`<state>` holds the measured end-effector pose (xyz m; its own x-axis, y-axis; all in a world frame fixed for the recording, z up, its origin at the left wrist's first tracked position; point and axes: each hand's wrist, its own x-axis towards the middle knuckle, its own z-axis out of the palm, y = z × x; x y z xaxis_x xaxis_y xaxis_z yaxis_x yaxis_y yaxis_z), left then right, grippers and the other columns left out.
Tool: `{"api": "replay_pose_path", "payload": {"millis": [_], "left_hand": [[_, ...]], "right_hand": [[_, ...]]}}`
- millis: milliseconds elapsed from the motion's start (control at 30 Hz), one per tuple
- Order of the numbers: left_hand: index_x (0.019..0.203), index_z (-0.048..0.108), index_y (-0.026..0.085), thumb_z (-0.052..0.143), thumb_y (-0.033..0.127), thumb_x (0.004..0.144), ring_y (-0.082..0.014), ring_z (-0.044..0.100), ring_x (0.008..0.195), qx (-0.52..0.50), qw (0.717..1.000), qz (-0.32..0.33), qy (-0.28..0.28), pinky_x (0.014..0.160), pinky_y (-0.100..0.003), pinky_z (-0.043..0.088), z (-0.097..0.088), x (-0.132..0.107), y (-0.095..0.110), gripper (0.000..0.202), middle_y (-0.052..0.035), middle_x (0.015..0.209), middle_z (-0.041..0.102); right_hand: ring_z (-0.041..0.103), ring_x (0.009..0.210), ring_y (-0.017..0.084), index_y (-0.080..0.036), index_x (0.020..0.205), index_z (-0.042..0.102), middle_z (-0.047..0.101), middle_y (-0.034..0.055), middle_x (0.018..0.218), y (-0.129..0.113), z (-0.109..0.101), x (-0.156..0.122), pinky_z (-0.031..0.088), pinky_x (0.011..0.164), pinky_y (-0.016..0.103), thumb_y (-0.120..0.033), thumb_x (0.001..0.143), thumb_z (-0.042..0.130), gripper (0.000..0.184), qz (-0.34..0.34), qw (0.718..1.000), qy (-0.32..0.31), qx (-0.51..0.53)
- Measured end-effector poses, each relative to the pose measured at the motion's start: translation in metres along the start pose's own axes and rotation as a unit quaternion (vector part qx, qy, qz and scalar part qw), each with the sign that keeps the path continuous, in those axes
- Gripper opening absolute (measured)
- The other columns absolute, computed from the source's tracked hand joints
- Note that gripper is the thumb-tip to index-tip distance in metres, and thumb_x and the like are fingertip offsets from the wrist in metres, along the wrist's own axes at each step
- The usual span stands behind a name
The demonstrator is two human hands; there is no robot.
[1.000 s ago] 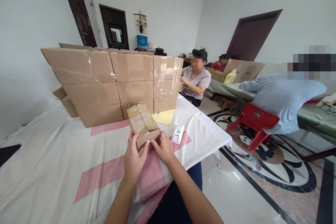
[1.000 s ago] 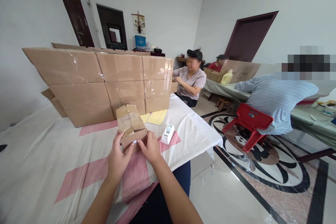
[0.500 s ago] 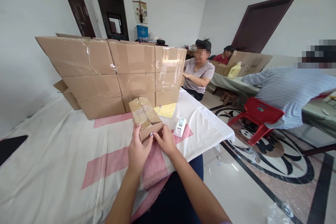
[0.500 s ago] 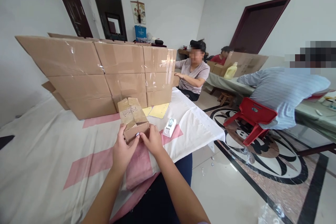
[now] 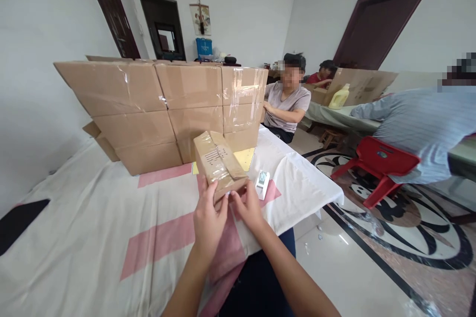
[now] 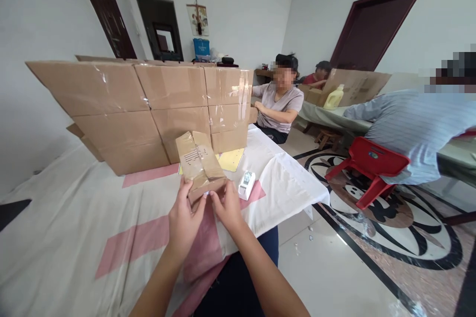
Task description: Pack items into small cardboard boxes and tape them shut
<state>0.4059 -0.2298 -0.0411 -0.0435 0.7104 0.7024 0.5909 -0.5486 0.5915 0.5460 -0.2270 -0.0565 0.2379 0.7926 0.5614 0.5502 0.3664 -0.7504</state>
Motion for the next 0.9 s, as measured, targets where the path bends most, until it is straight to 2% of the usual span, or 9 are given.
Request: {"api": "replay_pose_path", "payload": {"millis": [100,200,300,367,467,567,633,767,900], "left_hand": [[0.139,0.047,0.024,0.065,0.027,0.093,-0.0289,0.057,0.132,-0.042,0.996,0.080,0.020,0.098,-0.040,0.057,0.017,0.025,0.036,0.050,-0.0158,0.145,0.056],[0.138,0.044,0.025,0.064,0.027,0.094,-0.0271,0.057,0.132,-0.098,0.984,0.151,-0.006,0.095,-0.037,0.059,0.053,0.063,0.076,0.048,-0.0158,0.147,0.054],[0.138,0.041,0.029,0.059,0.029,0.096,-0.0254,0.061,0.127,-0.094,0.970,0.186,-0.126,0.095,-0.036,0.058,0.107,0.100,0.105,0.045,-0.0135,0.152,0.049],[0.140,0.038,0.028,0.059,0.034,0.096,-0.0254,0.066,0.118,-0.035,0.955,0.193,-0.221,0.091,-0.035,0.058,0.148,0.118,0.116,0.048,-0.0142,0.156,0.043],[0.141,0.037,0.025,0.058,0.034,0.096,-0.0249,0.071,0.107,0.068,0.925,0.196,-0.317,0.081,-0.032,0.058,0.206,0.133,0.117,0.051,-0.0155,0.150,0.049],[0.133,0.046,0.017,0.063,0.029,0.092,-0.0256,0.074,0.088,0.125,0.915,0.170,-0.344,0.069,-0.031,0.056,0.249,0.136,0.106,0.046,-0.0168,0.122,0.067],[0.131,0.048,0.015,0.062,0.029,0.092,-0.0260,0.074,0.085,0.149,0.914,0.148,-0.347,0.067,-0.031,0.055,0.270,0.136,0.095,0.044,-0.0150,0.108,0.071],[0.135,0.044,0.014,0.056,0.033,0.097,-0.0267,0.073,0.091,0.174,0.917,0.106,-0.343,0.070,-0.032,0.054,0.299,0.144,0.084,0.044,-0.0145,0.104,0.072],[0.137,0.042,0.013,0.051,0.034,0.099,-0.0294,0.073,0.095,0.202,0.917,0.060,-0.340,0.073,-0.034,0.053,0.327,0.171,0.093,0.044,-0.0188,0.103,0.072]], "right_hand": [[0.053,0.078,0.019,-0.022,0.096,0.050,0.053,0.0015,0.088,-0.012,-0.042,0.018,0.046,0.071,0.034,-0.037,0.095,0.059,0.017,-0.014,0.996,0.085,0.005],[0.054,0.078,0.019,-0.021,0.098,0.052,0.054,0.0015,0.088,-0.009,-0.096,0.048,0.045,0.070,0.034,-0.039,0.091,0.064,0.023,-0.016,0.983,0.178,-0.050],[0.057,0.079,0.021,-0.020,0.101,0.054,0.058,0.0028,0.090,0.021,-0.140,0.078,0.047,0.071,0.035,-0.042,0.087,0.066,0.029,-0.003,0.965,0.245,-0.095],[0.059,0.081,0.022,-0.020,0.102,0.055,0.062,0.0045,0.092,0.054,-0.157,0.094,0.049,0.071,0.036,-0.045,0.085,0.067,0.033,0.025,0.958,0.266,-0.105],[0.062,0.080,0.024,-0.019,0.098,0.058,0.067,0.0071,0.092,0.111,-0.162,0.110,0.050,0.070,0.037,-0.049,0.080,0.068,0.036,0.106,0.954,0.266,-0.085],[0.066,0.082,0.029,-0.019,0.091,0.060,0.070,0.0093,0.087,0.162,-0.151,0.123,0.052,0.073,0.041,-0.052,0.074,0.070,0.039,0.172,0.953,0.245,-0.054],[0.068,0.093,0.031,-0.018,0.102,0.061,0.072,0.0131,0.099,0.185,-0.141,0.128,0.053,0.079,0.043,-0.054,0.075,0.067,0.046,0.175,0.953,0.244,-0.036],[0.060,0.124,0.032,-0.017,0.139,0.043,0.059,0.0200,0.138,0.205,-0.126,0.127,0.051,0.096,0.046,-0.053,0.081,0.062,0.070,0.165,0.955,0.246,0.011],[0.060,0.122,0.032,-0.019,0.142,0.038,0.047,0.0226,0.150,0.207,-0.122,0.121,0.051,0.096,0.048,-0.051,0.082,0.064,0.073,0.186,0.958,0.215,0.041]]}}
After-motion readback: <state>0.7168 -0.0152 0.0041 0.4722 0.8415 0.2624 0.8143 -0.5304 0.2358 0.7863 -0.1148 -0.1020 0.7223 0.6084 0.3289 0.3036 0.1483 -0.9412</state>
